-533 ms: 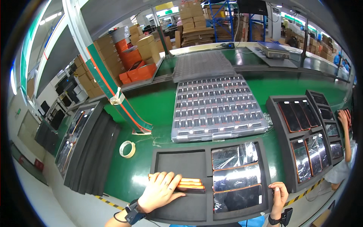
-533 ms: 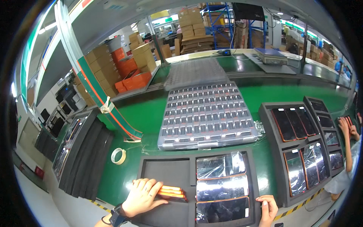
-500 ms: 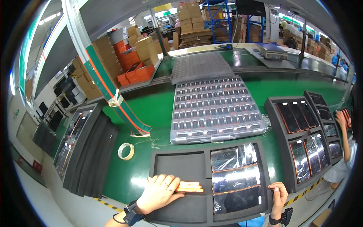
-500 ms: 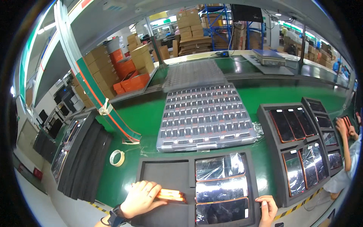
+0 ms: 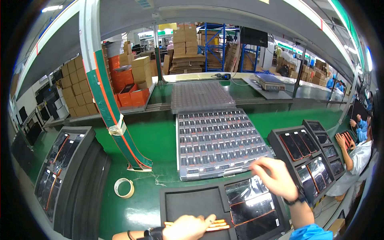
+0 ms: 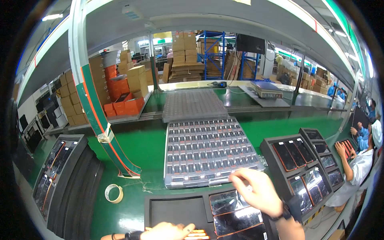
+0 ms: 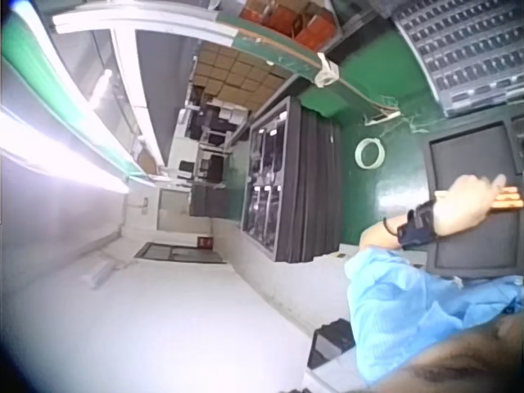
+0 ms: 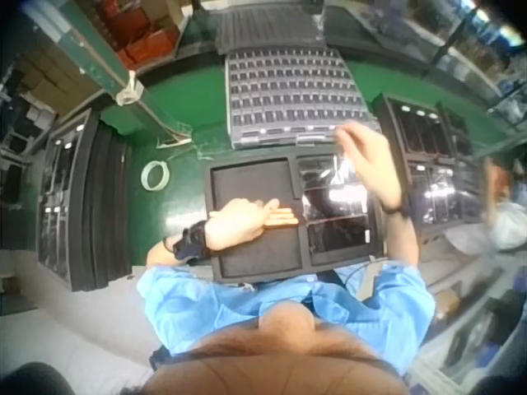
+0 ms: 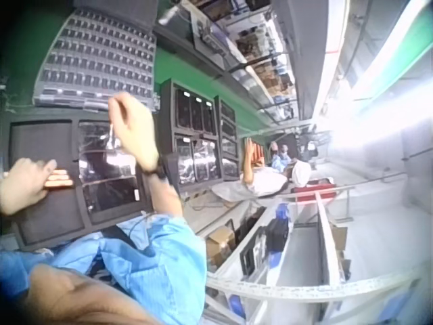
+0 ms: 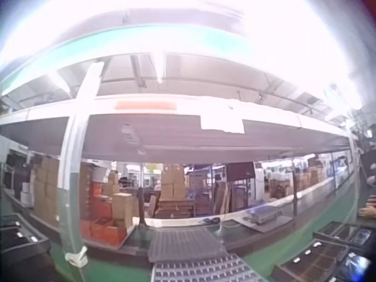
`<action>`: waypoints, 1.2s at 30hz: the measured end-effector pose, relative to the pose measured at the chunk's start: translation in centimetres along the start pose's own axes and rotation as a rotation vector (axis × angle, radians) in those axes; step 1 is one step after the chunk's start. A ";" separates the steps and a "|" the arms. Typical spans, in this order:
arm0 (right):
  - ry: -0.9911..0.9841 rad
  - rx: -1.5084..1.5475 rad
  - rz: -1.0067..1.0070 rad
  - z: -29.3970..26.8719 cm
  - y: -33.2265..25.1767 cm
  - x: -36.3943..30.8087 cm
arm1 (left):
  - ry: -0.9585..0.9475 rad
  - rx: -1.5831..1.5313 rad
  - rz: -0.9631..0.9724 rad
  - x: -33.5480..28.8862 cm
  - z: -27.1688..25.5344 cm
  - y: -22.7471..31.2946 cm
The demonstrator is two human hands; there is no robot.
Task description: The worker is picking small electronic components from a grid and placing them into foam-lined trays for packing or assembly.
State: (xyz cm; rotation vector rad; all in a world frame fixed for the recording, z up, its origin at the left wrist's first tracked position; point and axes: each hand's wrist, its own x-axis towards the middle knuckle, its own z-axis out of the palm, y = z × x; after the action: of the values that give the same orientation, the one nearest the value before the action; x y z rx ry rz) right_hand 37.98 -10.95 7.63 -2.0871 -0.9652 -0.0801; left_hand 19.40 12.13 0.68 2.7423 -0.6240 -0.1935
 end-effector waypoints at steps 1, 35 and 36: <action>-0.102 0.042 0.046 2.1 0.4 3.3 | 0.065 0.025 -0.013 -0.4 1.1 -0.1; -0.169 -0.222 0.012 22.8 8.7 26.0 | 0.102 0.100 0.014 -0.7 0.9 1.0; -0.190 -0.022 0.095 21.3 9.4 26.1 | 0.118 0.095 0.007 -0.7 1.1 1.1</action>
State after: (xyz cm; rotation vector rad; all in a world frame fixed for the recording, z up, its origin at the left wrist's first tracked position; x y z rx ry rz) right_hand 57.09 16.34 -3.16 -2.1866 -0.9777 0.1598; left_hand 18.08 11.21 0.08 2.8175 -0.6252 -0.0002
